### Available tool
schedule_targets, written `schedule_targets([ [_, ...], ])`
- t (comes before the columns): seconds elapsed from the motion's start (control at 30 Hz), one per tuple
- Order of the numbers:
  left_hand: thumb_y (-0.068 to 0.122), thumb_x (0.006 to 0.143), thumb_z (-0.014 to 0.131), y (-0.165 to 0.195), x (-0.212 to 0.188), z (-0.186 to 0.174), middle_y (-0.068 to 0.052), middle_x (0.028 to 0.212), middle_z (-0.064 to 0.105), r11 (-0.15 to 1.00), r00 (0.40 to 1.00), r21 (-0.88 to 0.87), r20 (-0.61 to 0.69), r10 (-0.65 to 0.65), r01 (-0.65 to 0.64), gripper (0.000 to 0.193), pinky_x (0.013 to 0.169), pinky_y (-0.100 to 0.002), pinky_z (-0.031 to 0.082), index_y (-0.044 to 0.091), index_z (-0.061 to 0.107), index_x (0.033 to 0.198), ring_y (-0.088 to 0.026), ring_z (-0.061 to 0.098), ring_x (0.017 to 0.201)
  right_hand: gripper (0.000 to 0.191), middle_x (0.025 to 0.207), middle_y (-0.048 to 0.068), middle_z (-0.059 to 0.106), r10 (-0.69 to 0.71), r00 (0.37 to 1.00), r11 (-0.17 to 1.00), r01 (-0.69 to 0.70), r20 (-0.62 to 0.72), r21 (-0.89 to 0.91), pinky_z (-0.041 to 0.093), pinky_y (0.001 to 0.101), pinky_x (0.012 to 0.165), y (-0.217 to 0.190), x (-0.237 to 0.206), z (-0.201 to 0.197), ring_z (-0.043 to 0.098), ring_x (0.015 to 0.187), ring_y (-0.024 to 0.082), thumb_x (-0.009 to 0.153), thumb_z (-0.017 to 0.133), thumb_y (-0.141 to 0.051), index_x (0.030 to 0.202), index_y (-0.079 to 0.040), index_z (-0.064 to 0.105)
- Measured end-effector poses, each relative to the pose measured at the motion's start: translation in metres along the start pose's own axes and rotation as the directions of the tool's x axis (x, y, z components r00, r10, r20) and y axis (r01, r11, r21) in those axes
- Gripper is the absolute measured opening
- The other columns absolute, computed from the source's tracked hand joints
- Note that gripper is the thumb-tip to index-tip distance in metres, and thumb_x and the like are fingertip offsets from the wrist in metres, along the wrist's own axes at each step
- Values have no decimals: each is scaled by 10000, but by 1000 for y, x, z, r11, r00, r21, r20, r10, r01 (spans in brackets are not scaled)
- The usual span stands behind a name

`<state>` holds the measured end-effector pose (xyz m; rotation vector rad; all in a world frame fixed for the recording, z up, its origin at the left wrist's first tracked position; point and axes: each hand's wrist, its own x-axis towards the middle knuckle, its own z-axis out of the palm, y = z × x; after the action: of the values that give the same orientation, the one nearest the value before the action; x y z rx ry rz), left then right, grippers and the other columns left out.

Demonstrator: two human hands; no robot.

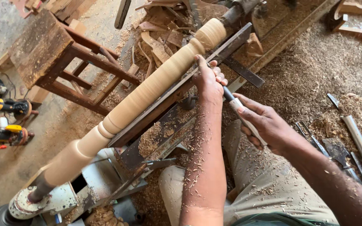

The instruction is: The person shapes a rotating wood piece on a lathe using a metal chisel and gouge. They use calipers to measure the diameter and continue carving to refine the shape of the spindle.

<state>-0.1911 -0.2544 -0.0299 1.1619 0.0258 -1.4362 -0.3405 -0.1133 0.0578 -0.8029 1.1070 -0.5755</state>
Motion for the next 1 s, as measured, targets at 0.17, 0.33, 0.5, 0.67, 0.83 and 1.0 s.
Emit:
schedule_targets([
  [0.17, 668, 983, 468, -1, 4, -5, 52, 509, 368, 992, 997, -110, 55, -48, 54, 589, 343, -253, 273, 109, 531, 808, -70, 321, 364, 625, 539, 2, 459, 10, 1000, 990, -10, 2, -141, 335, 257, 322, -10, 0, -3, 391, 372, 88, 975, 540, -385, 1575, -255, 422],
  [0.33, 646, 1011, 468, -1, -3, -14, 46, 537, 394, 994, 999, -112, 47, 16, -11, 592, 365, -269, 289, 86, 551, 839, -75, 343, 391, 630, 537, 4, 459, 20, 1000, 989, -17, 17, -145, 337, 254, 315, -12, -6, 5, 390, 364, 89, 967, 525, -371, 1576, -259, 408],
  [0.5, 642, 1001, 466, 12, -15, -40, 50, 505, 378, 992, 1000, -125, -2, -21, 21, 576, 346, -267, 273, 105, 542, 807, -71, 320, 371, 624, 574, -15, 459, 30, 998, 994, -24, 55, -105, 344, 243, 326, 3, -11, 25, 408, 408, 75, 975, 533, -342, 1583, -250, 426],
  [0.67, 637, 1000, 486, 35, -46, -91, 44, 512, 397, 996, 998, -75, -56, 41, -46, 586, 348, -270, 283, 94, 561, 796, -78, 338, 377, 625, 601, 1, 504, 102, 992, 987, -92, 71, -133, 381, 260, 365, 36, -16, 63, 455, 439, 102, 980, 509, -343, 1589, -309, 369],
  [0.83, 628, 988, 487, 59, -73, -131, 51, 472, 365, 997, 987, -35, -150, 60, -66, 580, 306, -247, 241, 107, 545, 741, -72, 302, 340, 631, 609, 3, 511, 107, 990, 974, -85, 94, -210, 381, 284, 374, 58, -29, 101, 442, 441, 111, 994, 503, -387, 1600, -325, 335],
  [1.0, 619, 1003, 498, 56, -73, -134, 57, 515, 425, 994, 991, 56, -85, 103, -99, 594, 325, -262, 277, 71, 597, 795, -65, 343, 375, 637, 601, -1, 493, 76, 997, 975, -68, 28, -214, 377, 284, 369, 57, -35, 116, 447, 440, 100, 980, 494, -414, 1594, -313, 362],
])
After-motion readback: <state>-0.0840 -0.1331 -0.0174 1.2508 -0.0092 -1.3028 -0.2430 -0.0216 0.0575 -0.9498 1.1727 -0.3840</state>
